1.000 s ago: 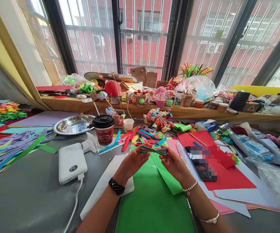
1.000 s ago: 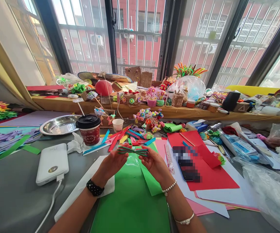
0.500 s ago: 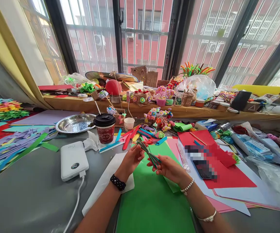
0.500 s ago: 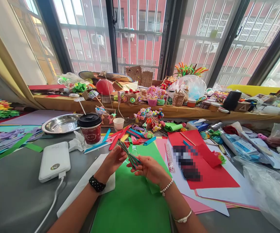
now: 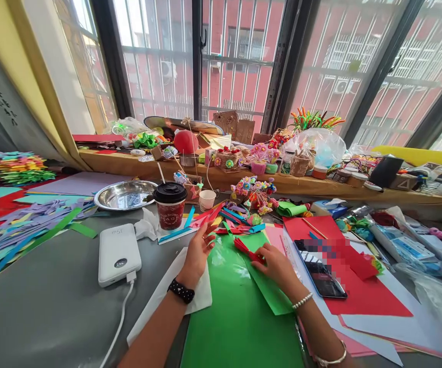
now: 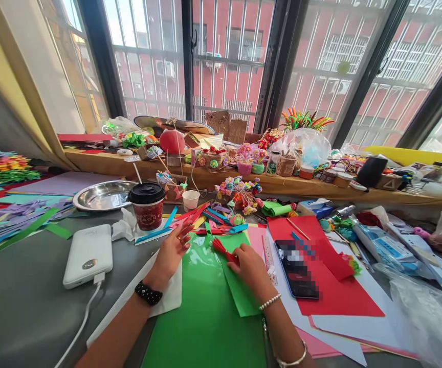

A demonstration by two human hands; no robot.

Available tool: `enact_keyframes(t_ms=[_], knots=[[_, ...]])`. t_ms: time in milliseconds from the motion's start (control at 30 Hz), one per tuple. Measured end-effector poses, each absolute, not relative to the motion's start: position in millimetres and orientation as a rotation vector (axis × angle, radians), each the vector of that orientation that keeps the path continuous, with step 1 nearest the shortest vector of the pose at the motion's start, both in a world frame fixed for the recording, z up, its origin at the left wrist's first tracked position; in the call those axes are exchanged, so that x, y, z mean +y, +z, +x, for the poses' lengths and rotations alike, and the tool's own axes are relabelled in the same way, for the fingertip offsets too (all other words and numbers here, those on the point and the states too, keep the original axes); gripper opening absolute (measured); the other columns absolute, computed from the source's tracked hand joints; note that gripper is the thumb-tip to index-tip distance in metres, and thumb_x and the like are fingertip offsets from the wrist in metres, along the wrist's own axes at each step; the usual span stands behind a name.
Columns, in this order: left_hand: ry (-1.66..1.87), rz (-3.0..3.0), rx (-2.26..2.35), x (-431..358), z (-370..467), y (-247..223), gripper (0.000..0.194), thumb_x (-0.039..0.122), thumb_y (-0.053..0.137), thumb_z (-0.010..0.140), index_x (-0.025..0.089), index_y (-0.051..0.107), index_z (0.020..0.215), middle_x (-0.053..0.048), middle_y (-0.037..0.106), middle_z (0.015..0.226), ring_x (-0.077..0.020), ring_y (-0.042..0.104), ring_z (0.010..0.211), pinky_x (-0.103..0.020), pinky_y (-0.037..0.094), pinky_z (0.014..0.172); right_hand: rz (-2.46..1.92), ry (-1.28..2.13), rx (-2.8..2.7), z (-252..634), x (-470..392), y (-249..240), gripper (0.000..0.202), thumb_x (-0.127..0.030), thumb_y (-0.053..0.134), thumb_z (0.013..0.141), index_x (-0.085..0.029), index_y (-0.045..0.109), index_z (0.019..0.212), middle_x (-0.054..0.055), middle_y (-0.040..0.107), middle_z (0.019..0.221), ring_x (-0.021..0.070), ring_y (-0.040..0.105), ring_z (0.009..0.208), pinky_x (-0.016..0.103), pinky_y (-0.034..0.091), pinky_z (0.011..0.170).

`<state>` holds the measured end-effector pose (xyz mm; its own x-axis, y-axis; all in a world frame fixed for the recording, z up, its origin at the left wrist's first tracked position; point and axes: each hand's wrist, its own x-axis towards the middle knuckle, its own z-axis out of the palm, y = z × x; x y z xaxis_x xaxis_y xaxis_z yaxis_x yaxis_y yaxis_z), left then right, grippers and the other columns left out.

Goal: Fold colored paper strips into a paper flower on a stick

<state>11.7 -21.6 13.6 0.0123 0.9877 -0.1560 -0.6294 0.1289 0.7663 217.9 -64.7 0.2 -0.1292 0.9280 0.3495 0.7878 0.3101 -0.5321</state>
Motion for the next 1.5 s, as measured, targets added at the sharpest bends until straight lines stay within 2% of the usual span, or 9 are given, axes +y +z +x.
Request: enact_keyframes(t_ms=[200,333,400,500,600,800,1100,1333,1500], knots=[[1.328,0.687,0.92,-20.8,15.6,6.5,0.02,0.03,0.059,0.066,0.015,0.059,0.079,0.0,0.058,0.066,-0.0036,0.048,0.05,-0.013,0.035,0.044,-1.638,0.114,-1.969,217.4,-66.9,1.7,0.031,-0.037,0.038,0.081,-0.018,0.058,0.066,0.005,0.058,0.068,0.0175,0.052,0.067,0.027,0.036,0.06],[1.364,0.928,1.001,-23.0,20.6,3.9,0.03,0.04,0.059,0.065,0.014,0.05,0.051,0.006,0.039,0.039,-0.0031,0.033,0.034,-0.016,0.024,0.036,-1.712,0.188,-2.001,220.4,-66.2,-1.7,0.025,-0.038,0.046,0.077,-0.018,0.059,0.07,0.005,0.059,0.069,0.0171,0.054,0.064,0.026,0.036,0.056],[1.398,1.023,1.028,-23.5,22.6,2.0,0.035,0.043,0.055,0.067,0.016,0.047,0.047,0.007,0.033,0.035,-0.0041,0.028,0.032,-0.018,0.02,0.034,-1.718,0.25,-2.068,219.3,-65.1,-6.6,0.02,-0.037,0.054,0.071,-0.018,0.06,0.074,0.005,0.059,0.074,0.0172,0.054,0.065,0.025,0.037,0.056],[1.396,1.184,1.029,-23.8,24.4,-0.2,0.024,0.039,0.057,0.066,0.017,0.055,0.057,0.004,0.044,0.042,-0.0075,0.038,0.039,-0.019,0.027,0.039,-1.704,0.239,-2.12,214.6,-64.0,-11.8,0.014,-0.028,0.057,0.068,-0.018,0.06,0.077,0.005,0.058,0.079,0.0177,0.054,0.071,0.025,0.039,0.059],[1.375,1.382,1.019,-24.1,25.5,-1.1,0.015,0.031,0.064,0.061,0.019,0.062,0.07,-0.002,0.058,0.068,-0.0141,0.051,0.063,-0.022,0.038,0.056,-1.648,0.21,-2.12,210.8,-64.2,-10.8,0.01,-0.02,0.055,0.068,-0.019,0.059,0.077,0.005,0.056,0.081,0.0177,0.053,0.076,0.025,0.04,0.063],[1.381,1.433,1.116,-22.6,25.7,-3.2,0.014,0.03,0.057,0.067,0.02,0.062,0.074,-0.006,0.057,0.087,-0.0203,0.05,0.086,-0.026,0.039,0.068,-1.553,0.044,-1.832,214.7,-66.0,-0.2,0.012,-0.025,0.048,0.075,-0.017,0.055,0.081,0.006,0.055,0.079,0.0164,0.053,0.071,0.027,0.04,0.065],[1.254,1.39,1.14,-26.1,29.5,-3.4,0.019,0.029,0.059,0.064,0.017,0.058,0.077,-0.004,0.058,0.081,-0.0149,0.055,0.064,-0.024,0.04,0.057,-1.731,0.212,-2.174,201.2,-67.9,-7.6,0.036,-0.048,0.042,0.077,-0.017,0.059,0.072,0.005,0.061,0.065,0.0182,0.054,0.061,0.024,0.03,0.049],[1.182,1.644,1.119,-24.4,29.0,-9.5,0.02,0.03,0.045,0.074,0.016,0.052,0.086,-0.003,0.057,0.084,-0.0123,0.056,0.062,-0.026,0.044,0.06,-1.325,0.536,-2.373,199.7,-73.2,-0.1,0.04,-0.046,0.04,0.079,-0.016,0.065,0.071,0.002,0.058,0.059,0.0103,0.047,0.054,0.02,0.029,0.049],[1.053,1.957,1.261,-23.8,25.1,-8.1,0.016,0.028,0.043,0.075,0.015,0.053,0.078,-0.004,0.056,0.077,-0.0146,0.054,0.068,-0.028,0.043,0.064,-1.326,0.587,-2.305,199.3,-71.3,-6.6,0.033,-0.044,0.045,0.077,-0.017,0.065,0.076,0.001,0.058,0.061,0.0098,0.045,0.053,0.019,0.029,0.047]])
